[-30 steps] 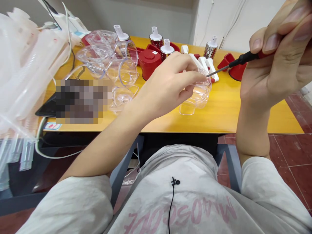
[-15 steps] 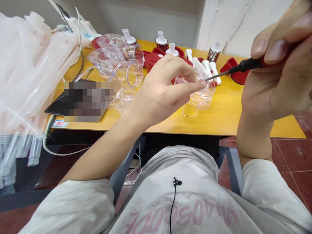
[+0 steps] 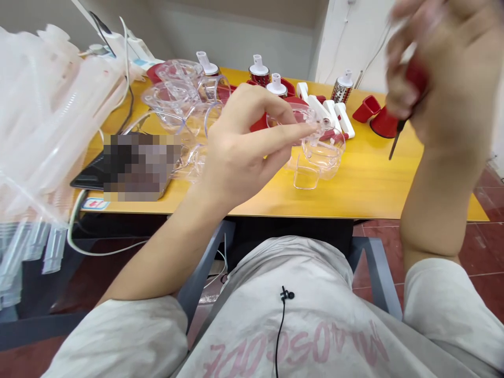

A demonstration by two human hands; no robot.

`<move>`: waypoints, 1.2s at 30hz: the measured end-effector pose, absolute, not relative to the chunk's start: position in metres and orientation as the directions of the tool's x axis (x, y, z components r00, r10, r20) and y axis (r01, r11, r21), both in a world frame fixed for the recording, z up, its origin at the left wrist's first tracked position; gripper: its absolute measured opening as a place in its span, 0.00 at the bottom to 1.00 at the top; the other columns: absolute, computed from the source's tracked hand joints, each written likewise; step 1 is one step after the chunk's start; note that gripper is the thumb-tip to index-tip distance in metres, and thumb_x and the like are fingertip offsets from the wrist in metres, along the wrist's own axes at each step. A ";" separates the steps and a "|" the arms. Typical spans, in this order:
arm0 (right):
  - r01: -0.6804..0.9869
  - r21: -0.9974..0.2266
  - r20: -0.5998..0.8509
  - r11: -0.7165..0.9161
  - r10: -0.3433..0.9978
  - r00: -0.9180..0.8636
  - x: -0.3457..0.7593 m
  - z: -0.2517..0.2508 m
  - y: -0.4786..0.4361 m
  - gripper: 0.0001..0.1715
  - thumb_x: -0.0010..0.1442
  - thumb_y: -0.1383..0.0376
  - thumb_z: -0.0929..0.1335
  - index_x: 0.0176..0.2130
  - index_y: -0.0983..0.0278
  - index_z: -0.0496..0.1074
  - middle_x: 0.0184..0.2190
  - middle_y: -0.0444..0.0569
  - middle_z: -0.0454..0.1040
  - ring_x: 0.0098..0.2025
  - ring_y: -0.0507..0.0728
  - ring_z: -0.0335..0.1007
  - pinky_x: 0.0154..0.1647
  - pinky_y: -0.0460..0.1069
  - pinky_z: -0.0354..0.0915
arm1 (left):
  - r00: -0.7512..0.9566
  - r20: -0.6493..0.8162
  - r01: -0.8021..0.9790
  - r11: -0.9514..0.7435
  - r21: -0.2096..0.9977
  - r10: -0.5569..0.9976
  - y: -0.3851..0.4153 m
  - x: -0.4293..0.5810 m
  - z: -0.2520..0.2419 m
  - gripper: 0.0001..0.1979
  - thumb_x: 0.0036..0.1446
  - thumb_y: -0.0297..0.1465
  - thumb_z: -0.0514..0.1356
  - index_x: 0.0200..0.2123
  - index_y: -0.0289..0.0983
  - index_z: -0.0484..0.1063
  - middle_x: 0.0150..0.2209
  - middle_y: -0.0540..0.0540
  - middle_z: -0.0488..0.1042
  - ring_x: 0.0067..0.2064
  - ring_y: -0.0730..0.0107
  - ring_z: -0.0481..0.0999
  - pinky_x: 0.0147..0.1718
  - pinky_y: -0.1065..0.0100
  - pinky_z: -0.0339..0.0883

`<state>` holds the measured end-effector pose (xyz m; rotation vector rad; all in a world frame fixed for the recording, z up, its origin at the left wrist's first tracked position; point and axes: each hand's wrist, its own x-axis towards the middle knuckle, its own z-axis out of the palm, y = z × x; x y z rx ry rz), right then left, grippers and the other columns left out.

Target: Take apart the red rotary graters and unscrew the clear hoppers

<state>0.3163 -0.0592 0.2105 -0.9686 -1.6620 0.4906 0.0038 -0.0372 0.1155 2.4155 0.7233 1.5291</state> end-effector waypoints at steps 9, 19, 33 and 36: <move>0.647 -0.572 0.357 0.504 0.863 -0.357 0.321 0.113 -0.071 0.45 0.58 0.39 0.88 0.67 0.50 0.84 0.69 0.50 0.87 0.68 0.77 0.85 0.77 0.77 0.79 | 0.277 0.910 0.326 -0.921 0.213 0.309 -0.015 -0.015 0.086 0.16 0.86 0.44 0.63 0.62 0.50 0.90 0.51 0.42 0.84 0.55 0.58 0.86 0.61 0.55 0.85; 0.723 -0.608 0.221 0.329 0.944 -0.243 0.401 0.136 -0.061 0.34 0.55 0.47 0.89 0.58 0.50 0.88 0.64 0.49 0.89 0.69 0.76 0.84 0.78 0.76 0.77 | 0.206 0.823 0.315 -0.832 0.456 0.529 -0.021 0.007 0.069 0.14 0.84 0.44 0.65 0.60 0.48 0.90 0.48 0.42 0.82 0.54 0.56 0.86 0.64 0.52 0.85; 0.583 -0.725 0.280 0.366 0.931 -0.236 0.433 0.113 -0.020 0.37 0.51 0.45 0.92 0.58 0.41 0.88 0.60 0.42 0.90 0.64 0.69 0.76 0.78 0.73 0.70 | 0.110 0.113 0.174 -0.131 0.976 0.988 0.029 0.020 -0.003 0.08 0.68 0.25 0.73 0.49 0.35 0.88 0.41 0.41 0.88 0.31 0.66 0.86 0.36 0.63 0.88; 0.572 -0.728 0.300 0.379 0.925 -0.231 0.433 0.108 -0.019 0.39 0.51 0.43 0.92 0.58 0.41 0.88 0.60 0.42 0.90 0.63 0.68 0.75 0.77 0.73 0.69 | 0.048 0.013 0.158 -0.020 0.987 0.999 0.037 0.020 -0.010 0.13 0.67 0.23 0.74 0.53 0.36 0.85 0.41 0.44 0.85 0.29 0.66 0.86 0.34 0.61 0.90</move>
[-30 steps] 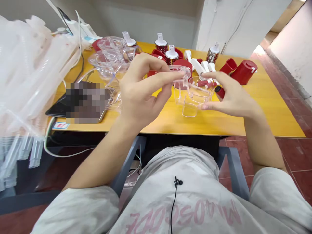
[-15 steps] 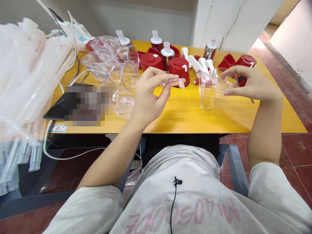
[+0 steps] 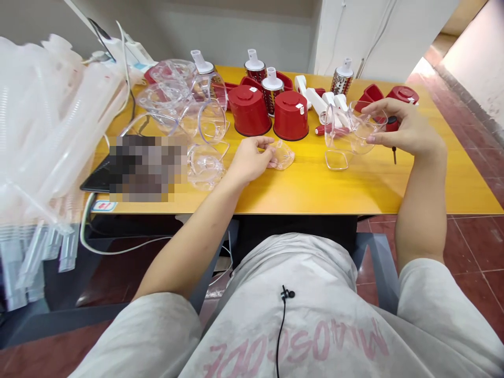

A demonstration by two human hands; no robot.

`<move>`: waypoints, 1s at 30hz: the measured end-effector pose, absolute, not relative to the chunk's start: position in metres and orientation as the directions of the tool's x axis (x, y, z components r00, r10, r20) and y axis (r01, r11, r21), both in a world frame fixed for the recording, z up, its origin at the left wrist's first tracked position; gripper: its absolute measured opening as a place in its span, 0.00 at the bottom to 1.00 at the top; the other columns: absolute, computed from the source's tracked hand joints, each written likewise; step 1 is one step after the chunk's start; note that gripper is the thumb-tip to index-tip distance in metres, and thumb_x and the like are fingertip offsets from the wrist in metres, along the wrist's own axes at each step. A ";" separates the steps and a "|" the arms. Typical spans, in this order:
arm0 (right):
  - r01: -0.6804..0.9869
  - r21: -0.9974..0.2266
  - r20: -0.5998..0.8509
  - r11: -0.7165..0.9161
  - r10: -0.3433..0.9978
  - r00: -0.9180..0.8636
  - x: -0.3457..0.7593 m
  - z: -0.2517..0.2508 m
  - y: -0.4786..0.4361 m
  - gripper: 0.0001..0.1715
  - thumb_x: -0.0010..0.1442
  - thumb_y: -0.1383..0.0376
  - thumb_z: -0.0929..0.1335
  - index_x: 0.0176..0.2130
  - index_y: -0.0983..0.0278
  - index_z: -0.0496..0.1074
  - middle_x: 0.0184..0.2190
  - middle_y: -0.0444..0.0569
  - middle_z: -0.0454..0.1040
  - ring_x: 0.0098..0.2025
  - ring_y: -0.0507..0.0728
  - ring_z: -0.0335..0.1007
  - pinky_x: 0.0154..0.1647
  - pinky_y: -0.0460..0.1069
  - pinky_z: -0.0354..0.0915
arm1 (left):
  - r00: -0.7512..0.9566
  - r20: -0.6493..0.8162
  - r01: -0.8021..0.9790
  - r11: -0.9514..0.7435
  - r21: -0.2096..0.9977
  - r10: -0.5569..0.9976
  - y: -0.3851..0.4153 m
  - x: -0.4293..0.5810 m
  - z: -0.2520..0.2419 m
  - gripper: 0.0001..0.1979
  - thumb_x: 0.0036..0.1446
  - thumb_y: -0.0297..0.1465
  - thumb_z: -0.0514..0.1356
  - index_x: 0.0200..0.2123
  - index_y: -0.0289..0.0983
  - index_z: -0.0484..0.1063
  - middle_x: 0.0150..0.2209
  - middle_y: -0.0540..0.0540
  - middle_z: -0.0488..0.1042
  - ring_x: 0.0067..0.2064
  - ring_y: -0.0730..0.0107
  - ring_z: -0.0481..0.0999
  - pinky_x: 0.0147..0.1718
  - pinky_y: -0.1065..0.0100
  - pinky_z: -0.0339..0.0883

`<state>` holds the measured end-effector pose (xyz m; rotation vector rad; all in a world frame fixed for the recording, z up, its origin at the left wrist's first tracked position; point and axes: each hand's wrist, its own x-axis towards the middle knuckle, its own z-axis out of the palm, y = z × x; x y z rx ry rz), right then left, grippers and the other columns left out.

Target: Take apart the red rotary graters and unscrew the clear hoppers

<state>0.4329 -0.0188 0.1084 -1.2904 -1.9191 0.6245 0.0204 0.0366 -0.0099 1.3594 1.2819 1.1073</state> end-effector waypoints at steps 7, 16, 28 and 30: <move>0.542 -0.742 0.335 0.396 0.918 -0.212 0.422 0.105 -0.021 0.43 0.46 0.41 0.92 0.58 0.38 0.87 0.64 0.38 0.89 0.62 0.69 0.76 0.74 0.74 0.71 | 0.014 0.094 0.041 -0.095 0.995 0.995 0.041 0.014 -0.020 0.16 0.62 0.24 0.78 0.53 0.37 0.85 0.40 0.46 0.82 0.29 0.70 0.82 0.29 0.66 0.88; 0.574 -0.716 0.379 0.397 0.912 -0.158 0.410 0.100 -0.022 0.40 0.47 0.38 0.90 0.56 0.41 0.86 0.60 0.43 0.89 0.66 0.73 0.81 0.79 0.77 0.73 | 0.015 0.306 -0.051 -0.304 0.951 0.952 0.033 0.019 -0.002 0.19 0.67 0.35 0.77 0.59 0.41 0.86 0.50 0.42 0.82 0.44 0.63 0.90 0.48 0.58 0.94; 0.563 -0.697 0.488 0.445 0.869 -0.084 0.429 0.080 -0.020 0.36 0.52 0.49 0.89 0.57 0.47 0.84 0.62 0.49 0.88 0.70 0.76 0.84 0.80 0.80 0.75 | -0.006 0.422 -0.129 -0.420 0.899 0.906 0.001 0.037 0.023 0.20 0.67 0.47 0.78 0.52 0.43 0.81 0.62 0.40 0.87 0.55 0.58 0.92 0.53 0.59 0.93; 0.560 -0.690 0.497 0.459 0.862 -0.094 0.430 0.078 -0.019 0.38 0.52 0.50 0.89 0.59 0.46 0.84 0.64 0.49 0.87 0.71 0.76 0.84 0.81 0.80 0.74 | 0.020 0.397 -0.149 -0.389 0.909 0.918 -0.003 0.042 0.020 0.21 0.67 0.48 0.77 0.54 0.44 0.81 0.60 0.40 0.88 0.55 0.58 0.93 0.52 0.60 0.93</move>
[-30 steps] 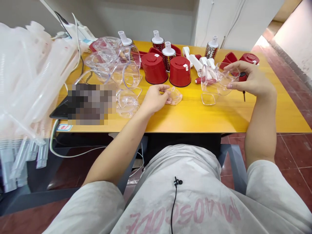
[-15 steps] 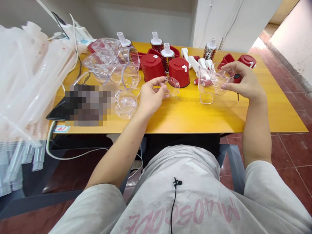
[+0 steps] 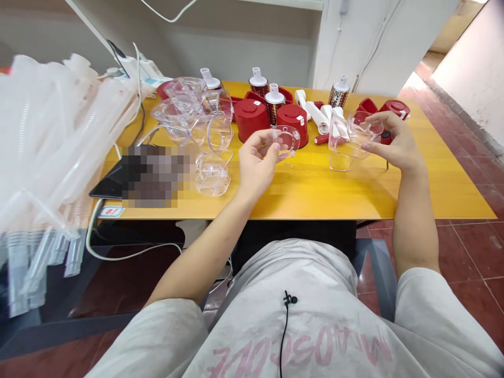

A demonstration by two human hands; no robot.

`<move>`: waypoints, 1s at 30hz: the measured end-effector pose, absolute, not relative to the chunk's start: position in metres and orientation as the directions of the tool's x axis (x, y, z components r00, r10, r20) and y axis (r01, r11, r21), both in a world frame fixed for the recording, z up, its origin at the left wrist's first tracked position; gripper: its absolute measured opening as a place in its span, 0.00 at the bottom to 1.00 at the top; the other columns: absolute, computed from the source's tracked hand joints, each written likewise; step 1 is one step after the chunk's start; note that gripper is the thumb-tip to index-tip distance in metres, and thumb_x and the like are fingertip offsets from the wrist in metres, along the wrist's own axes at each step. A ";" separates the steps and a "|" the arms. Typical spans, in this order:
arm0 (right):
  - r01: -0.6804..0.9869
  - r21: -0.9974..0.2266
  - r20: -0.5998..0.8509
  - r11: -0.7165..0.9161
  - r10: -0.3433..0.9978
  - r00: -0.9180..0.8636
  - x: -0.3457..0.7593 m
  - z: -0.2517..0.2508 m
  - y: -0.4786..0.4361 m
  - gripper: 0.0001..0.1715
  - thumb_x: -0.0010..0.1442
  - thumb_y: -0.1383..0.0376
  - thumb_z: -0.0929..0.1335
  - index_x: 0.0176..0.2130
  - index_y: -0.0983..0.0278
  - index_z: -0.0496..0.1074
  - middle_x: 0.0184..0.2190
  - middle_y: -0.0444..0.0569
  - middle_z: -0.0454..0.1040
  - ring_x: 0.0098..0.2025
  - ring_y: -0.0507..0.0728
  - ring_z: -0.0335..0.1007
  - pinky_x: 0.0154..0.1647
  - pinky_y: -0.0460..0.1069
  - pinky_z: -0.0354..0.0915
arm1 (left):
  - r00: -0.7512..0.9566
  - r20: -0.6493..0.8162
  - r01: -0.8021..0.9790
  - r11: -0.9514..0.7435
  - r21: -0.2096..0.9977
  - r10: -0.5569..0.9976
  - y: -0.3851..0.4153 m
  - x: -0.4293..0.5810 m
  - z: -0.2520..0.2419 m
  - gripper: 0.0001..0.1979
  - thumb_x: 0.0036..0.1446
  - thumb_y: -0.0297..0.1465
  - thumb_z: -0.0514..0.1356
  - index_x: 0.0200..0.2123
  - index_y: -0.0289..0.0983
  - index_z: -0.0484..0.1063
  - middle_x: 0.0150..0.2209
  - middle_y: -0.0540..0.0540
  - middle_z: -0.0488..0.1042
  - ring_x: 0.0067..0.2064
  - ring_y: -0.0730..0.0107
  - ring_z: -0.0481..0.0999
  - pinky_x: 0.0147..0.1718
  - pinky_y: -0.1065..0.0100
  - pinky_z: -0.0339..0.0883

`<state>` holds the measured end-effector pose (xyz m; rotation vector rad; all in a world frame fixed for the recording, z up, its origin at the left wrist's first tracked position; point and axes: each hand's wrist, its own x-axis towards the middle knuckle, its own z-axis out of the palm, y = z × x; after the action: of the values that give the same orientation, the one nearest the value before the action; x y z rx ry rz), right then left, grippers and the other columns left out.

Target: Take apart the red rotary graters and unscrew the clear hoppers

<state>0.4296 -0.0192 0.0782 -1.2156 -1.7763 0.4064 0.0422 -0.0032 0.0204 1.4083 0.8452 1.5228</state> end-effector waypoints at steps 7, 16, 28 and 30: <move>0.553 -0.763 0.414 0.336 0.910 0.018 0.462 0.083 -0.033 0.54 0.50 0.45 0.91 0.68 0.46 0.77 0.59 0.49 0.89 0.61 0.69 0.82 0.68 0.73 0.77 | 0.095 0.407 -0.075 -0.401 0.913 0.909 -0.007 0.054 0.010 0.28 0.59 0.57 0.82 0.41 0.41 0.83 0.45 0.40 0.91 0.49 0.56 0.93 0.56 0.58 0.89; 0.509 -0.806 0.452 0.304 0.871 0.195 0.527 0.082 -0.016 0.60 0.41 0.37 0.93 0.62 0.52 0.75 0.55 0.42 0.89 0.54 0.56 0.66 0.68 0.61 0.65 | 0.212 0.448 0.037 -0.466 0.884 0.868 -0.018 0.060 0.011 0.13 0.64 0.46 0.79 0.40 0.43 0.92 0.45 0.41 0.94 0.45 0.56 0.93 0.48 0.60 0.89; 0.709 -0.667 0.506 0.229 0.837 0.206 0.500 0.061 0.027 0.28 0.71 0.50 0.81 0.63 0.52 0.75 0.79 0.49 0.77 0.87 0.55 0.49 0.90 0.66 0.50 | 0.710 0.546 0.142 -0.850 0.507 0.445 0.009 0.162 0.029 0.13 0.70 0.20 0.67 0.47 0.38 0.92 0.49 0.41 0.87 0.48 0.60 0.88 0.52 0.60 0.83; 0.730 -0.647 0.549 0.221 0.799 0.245 0.492 0.062 0.026 0.29 0.70 0.60 0.79 0.66 0.52 0.73 0.83 0.52 0.72 0.86 0.57 0.53 0.85 0.65 0.56 | 0.754 0.485 0.214 -0.864 0.457 0.443 0.018 0.188 0.025 0.15 0.71 0.20 0.65 0.49 0.38 0.92 0.51 0.40 0.87 0.51 0.58 0.88 0.55 0.58 0.82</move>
<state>0.4920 0.0256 0.0618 -1.5174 -1.4939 0.0870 0.1876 0.0179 0.0248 2.5772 0.5033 0.8473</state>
